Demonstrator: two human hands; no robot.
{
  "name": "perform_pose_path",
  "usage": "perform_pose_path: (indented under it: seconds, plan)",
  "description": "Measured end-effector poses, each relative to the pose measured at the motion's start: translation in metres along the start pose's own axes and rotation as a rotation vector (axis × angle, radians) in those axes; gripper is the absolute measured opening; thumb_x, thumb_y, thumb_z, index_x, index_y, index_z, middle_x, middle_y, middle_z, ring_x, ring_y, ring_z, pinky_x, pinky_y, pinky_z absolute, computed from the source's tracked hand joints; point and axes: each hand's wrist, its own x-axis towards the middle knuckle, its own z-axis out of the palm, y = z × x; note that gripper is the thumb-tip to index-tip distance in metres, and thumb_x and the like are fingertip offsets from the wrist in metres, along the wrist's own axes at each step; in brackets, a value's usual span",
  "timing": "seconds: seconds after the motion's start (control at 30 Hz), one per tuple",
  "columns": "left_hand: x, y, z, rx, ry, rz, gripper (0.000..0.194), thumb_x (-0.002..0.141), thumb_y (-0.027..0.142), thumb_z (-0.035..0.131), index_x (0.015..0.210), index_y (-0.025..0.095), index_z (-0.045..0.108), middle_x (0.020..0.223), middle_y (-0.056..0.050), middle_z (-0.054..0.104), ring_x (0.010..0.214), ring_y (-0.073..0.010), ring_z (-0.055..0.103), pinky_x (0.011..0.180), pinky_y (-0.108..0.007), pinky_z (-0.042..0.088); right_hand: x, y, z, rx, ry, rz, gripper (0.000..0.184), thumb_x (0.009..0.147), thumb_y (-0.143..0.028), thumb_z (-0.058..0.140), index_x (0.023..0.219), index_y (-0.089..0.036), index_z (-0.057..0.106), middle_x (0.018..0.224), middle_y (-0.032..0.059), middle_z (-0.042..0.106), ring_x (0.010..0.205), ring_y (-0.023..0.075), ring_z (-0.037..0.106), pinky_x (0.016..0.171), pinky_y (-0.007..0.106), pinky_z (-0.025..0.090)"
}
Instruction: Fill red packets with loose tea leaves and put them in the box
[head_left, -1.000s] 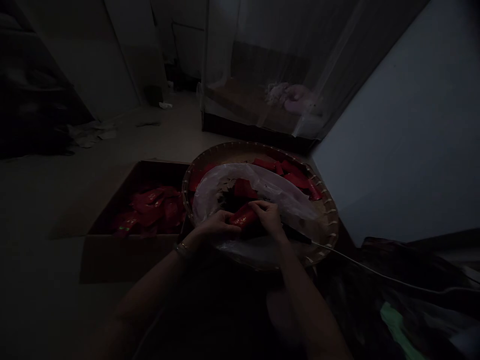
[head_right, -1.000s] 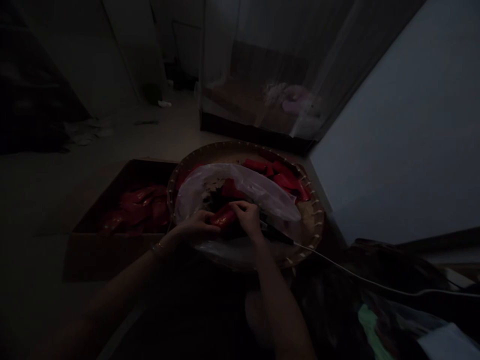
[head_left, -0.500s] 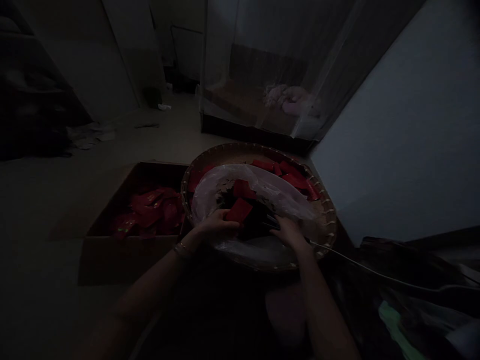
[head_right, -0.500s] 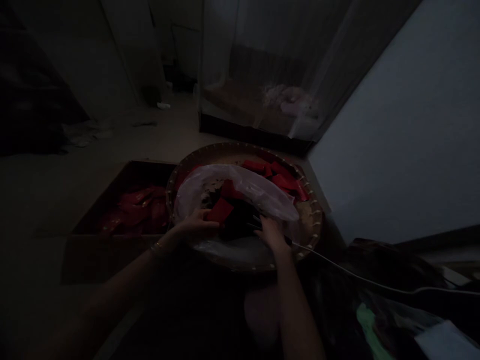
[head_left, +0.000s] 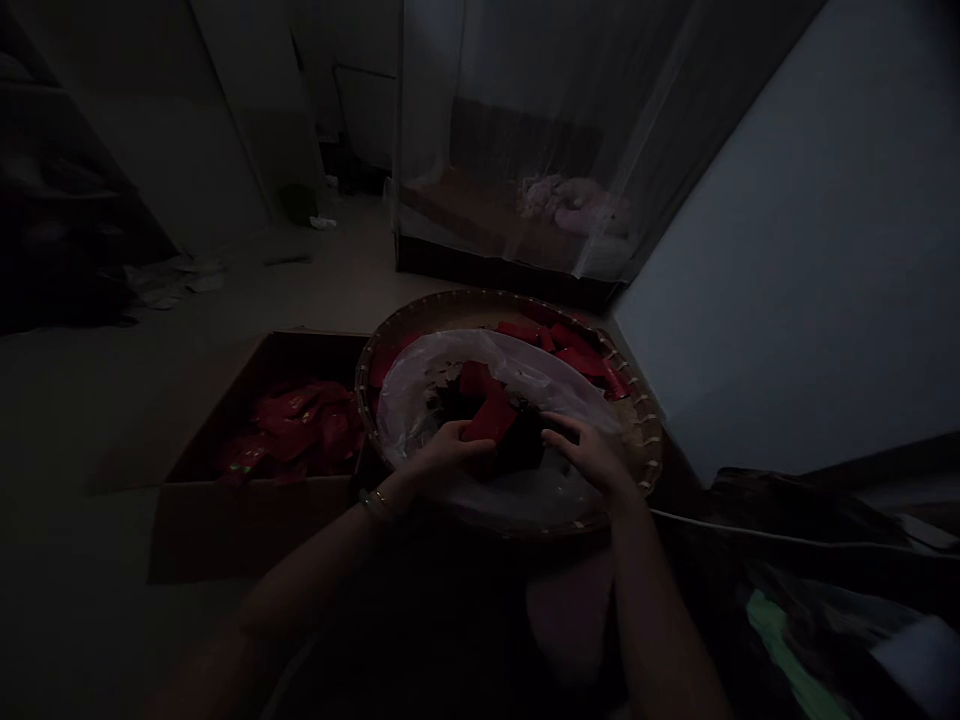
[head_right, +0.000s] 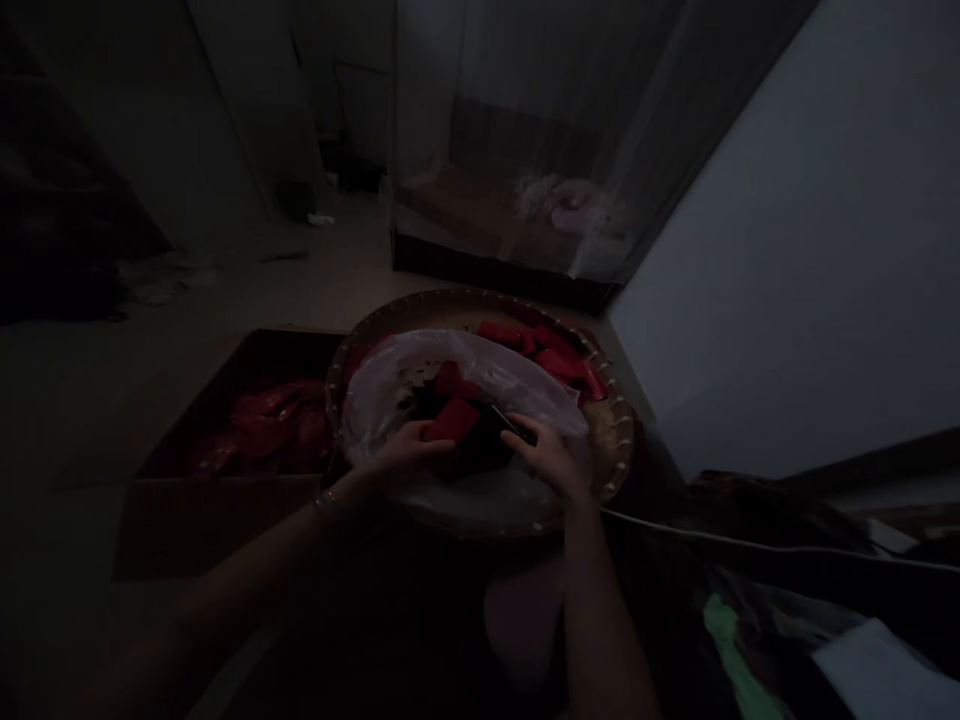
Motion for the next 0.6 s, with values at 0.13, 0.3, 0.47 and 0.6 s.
perform_pose_path:
  seconds: [0.13, 0.3, 0.47, 0.6]
  plan:
    - [0.001, -0.002, 0.022, 0.117, -0.041, 0.011, 0.051, 0.062, 0.042, 0.077, 0.098, 0.009, 0.063, 0.07, -0.001, 0.06, 0.053, -0.0074, 0.051, 0.049, -0.018, 0.038, -0.001, -0.008, 0.004, 0.078, -0.027, -0.009, 0.042, 0.072, -0.04, 0.066, 0.109, -0.021, 0.068, 0.109, 0.0073, 0.07, 0.101, 0.0252, 0.064, 0.086, 0.037, 0.049]
    - [0.004, -0.004, 0.034, 0.199, -0.051, 0.048, 0.048, 0.062, 0.039, 0.075, 0.094, 0.006, 0.064, 0.068, -0.001, 0.058, 0.053, -0.0076, 0.048, 0.05, -0.018, 0.036, 0.002, -0.009, 0.01, 0.104, 0.026, 0.006, 0.037, 0.071, -0.039, 0.066, 0.101, -0.019, 0.071, 0.102, 0.007, 0.072, 0.094, 0.0245, 0.065, 0.083, 0.037, 0.05]
    - [0.0, -0.001, 0.03, 0.339, -0.06, 0.027, 0.035, 0.063, 0.032, 0.072, 0.085, 0.007, 0.066, 0.063, 0.002, 0.055, 0.053, -0.0079, 0.045, 0.05, -0.018, 0.032, 0.005, -0.007, 0.009, 0.078, 0.021, -0.01, 0.033, 0.07, -0.036, 0.067, 0.097, -0.019, 0.073, 0.098, 0.0072, 0.073, 0.091, 0.0246, 0.066, 0.08, 0.036, 0.05]
    - [-0.004, 0.0, 0.022, 0.402, -0.109, 0.005, 0.033, 0.063, 0.028, 0.07, 0.089, 0.008, 0.07, 0.069, 0.0, 0.062, 0.058, -0.0106, 0.051, 0.054, -0.02, 0.036, 0.008, -0.004, 0.005, 0.061, 0.047, 0.033, 0.036, 0.069, -0.039, 0.067, 0.099, -0.02, 0.072, 0.098, 0.0072, 0.073, 0.089, 0.0249, 0.066, 0.078, 0.037, 0.05]
